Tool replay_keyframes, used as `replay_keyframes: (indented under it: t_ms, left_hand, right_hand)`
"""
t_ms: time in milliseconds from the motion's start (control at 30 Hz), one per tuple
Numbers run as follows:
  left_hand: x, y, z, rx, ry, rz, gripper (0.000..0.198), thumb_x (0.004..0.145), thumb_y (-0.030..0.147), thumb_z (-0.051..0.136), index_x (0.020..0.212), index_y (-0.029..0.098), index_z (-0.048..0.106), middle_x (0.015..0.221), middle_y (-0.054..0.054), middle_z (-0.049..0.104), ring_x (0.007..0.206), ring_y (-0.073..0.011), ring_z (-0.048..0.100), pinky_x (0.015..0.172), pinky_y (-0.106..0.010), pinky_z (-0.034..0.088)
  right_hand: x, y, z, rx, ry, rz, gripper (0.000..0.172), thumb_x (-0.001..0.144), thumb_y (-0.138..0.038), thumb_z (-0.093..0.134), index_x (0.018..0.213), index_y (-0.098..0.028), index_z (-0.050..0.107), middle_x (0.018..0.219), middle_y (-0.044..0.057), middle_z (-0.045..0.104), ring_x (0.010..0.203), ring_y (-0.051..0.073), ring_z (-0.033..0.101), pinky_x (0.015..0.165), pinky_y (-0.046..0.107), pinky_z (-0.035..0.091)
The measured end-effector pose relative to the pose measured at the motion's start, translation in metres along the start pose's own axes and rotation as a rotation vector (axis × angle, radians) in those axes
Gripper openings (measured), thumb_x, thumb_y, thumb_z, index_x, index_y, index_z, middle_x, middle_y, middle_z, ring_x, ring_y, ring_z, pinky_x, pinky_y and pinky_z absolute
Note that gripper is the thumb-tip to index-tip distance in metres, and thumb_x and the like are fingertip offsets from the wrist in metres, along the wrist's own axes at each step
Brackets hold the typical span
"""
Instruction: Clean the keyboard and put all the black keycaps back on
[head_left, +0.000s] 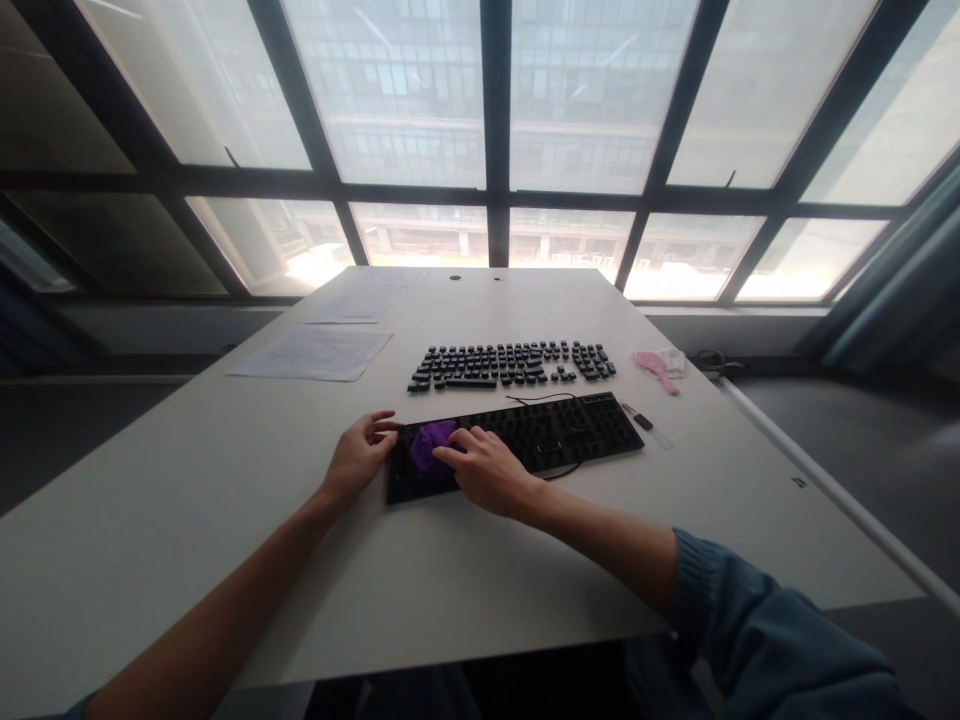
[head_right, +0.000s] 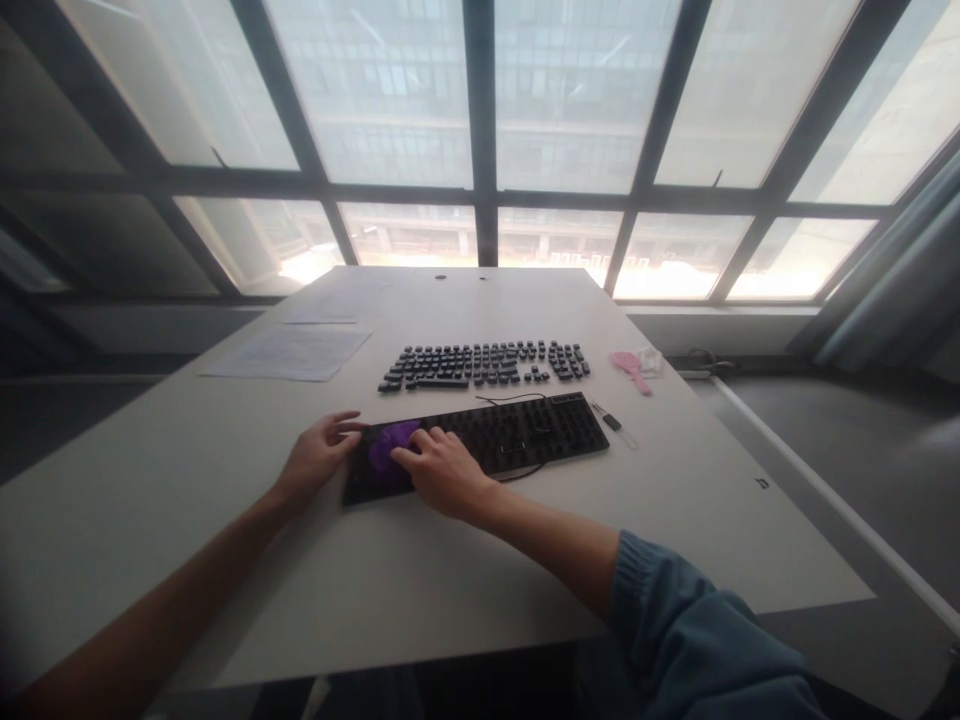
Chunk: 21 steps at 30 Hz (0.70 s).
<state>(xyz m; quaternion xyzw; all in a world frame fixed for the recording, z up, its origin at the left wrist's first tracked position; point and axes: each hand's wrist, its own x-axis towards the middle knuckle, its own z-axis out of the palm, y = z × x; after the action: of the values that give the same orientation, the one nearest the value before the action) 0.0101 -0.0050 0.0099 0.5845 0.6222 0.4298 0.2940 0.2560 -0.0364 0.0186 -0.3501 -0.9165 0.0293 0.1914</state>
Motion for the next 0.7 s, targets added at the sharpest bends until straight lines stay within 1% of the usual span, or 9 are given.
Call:
replay_keyframes:
  t_ms: [33, 100, 200, 300, 467, 600, 700]
  left_hand:
    - [0.000, 0.000, 0.000, 0.007, 0.000, 0.000, 0.061, 0.071, 0.040, 0.067, 0.124, 0.010, 0.062, 0.109, -0.016, 0.075, 0.092, -0.0256, 0.072, 0.083, -0.039, 0.059]
    - [-0.001, 0.001, 0.000, 0.022, 0.001, 0.000, 0.059, 0.072, 0.040, 0.066, 0.123, 0.010, 0.062, 0.108, -0.016, 0.075, 0.092, -0.0258, 0.072, 0.084, -0.039, 0.059]
    - [0.000, 0.002, 0.000, 0.027, 0.003, -0.005, 0.060, 0.071, 0.041, 0.066, 0.123, 0.011, 0.062, 0.109, -0.016, 0.075, 0.092, -0.0258, 0.072, 0.084, -0.040, 0.060]
    - [0.000, 0.001, 0.000, 0.029, 0.005, -0.022, 0.062, 0.071, 0.043, 0.067, 0.124, 0.012, 0.061, 0.113, -0.016, 0.074, 0.092, -0.0259, 0.073, 0.086, -0.040, 0.060]
    - [0.001, -0.003, -0.003, 0.068, -0.012, -0.037, 0.065, 0.071, 0.049, 0.067, 0.125, 0.014, 0.061, 0.113, -0.015, 0.074, 0.094, -0.0276, 0.073, 0.087, -0.042, 0.060]
    - [0.001, -0.005, -0.006, 0.111, -0.044, -0.065, 0.067, 0.075, 0.054, 0.066, 0.129, 0.016, 0.059, 0.118, -0.013, 0.073, 0.096, -0.0269, 0.073, 0.087, -0.040, 0.060]
    - [0.002, -0.005, -0.007, 0.136, -0.037, -0.084, 0.069, 0.073, 0.057, 0.066, 0.129, 0.018, 0.059, 0.117, -0.011, 0.074, 0.096, -0.0272, 0.073, 0.086, -0.038, 0.061]
  right_hand:
    - [0.000, 0.004, 0.000, 0.017, 0.013, 0.000, 0.040, 0.091, -0.009, 0.056, 0.128, -0.023, 0.061, 0.121, 0.009, 0.059, 0.103, 0.021, 0.052, 0.091, 0.035, 0.046]
    - [0.001, 0.011, -0.002, 0.047, 0.068, 0.026, 0.040, 0.087, -0.003, 0.054, 0.122, -0.019, 0.064, 0.118, 0.009, 0.059, 0.105, 0.022, 0.051, 0.092, 0.033, 0.047]
    - [-0.001, 0.020, -0.005, 0.046, 0.136, 0.102, 0.036, 0.085, -0.005, 0.055, 0.118, -0.017, 0.065, 0.115, 0.010, 0.060, 0.109, 0.023, 0.050, 0.093, 0.032, 0.047]
    - [-0.003, 0.022, -0.004, 0.006, 0.122, 0.134, 0.032, 0.087, -0.010, 0.055, 0.117, -0.018, 0.064, 0.114, 0.010, 0.060, 0.104, 0.023, 0.051, 0.089, 0.033, 0.049]
    - [-0.003, 0.018, 0.003, -0.071, 0.102, 0.108, 0.023, 0.088, -0.013, 0.055, 0.109, -0.017, 0.065, 0.109, 0.011, 0.060, 0.099, 0.024, 0.052, 0.083, 0.034, 0.049]
    - [-0.002, 0.017, 0.007, -0.060, 0.116, 0.129, 0.022, 0.089, -0.014, 0.054, 0.109, -0.017, 0.064, 0.106, 0.011, 0.060, 0.095, 0.024, 0.052, 0.079, 0.034, 0.048]
    - [-0.002, 0.017, 0.007, -0.053, 0.114, 0.131, 0.019, 0.089, -0.015, 0.054, 0.106, -0.017, 0.063, 0.105, 0.011, 0.059, 0.093, 0.025, 0.051, 0.076, 0.035, 0.048]
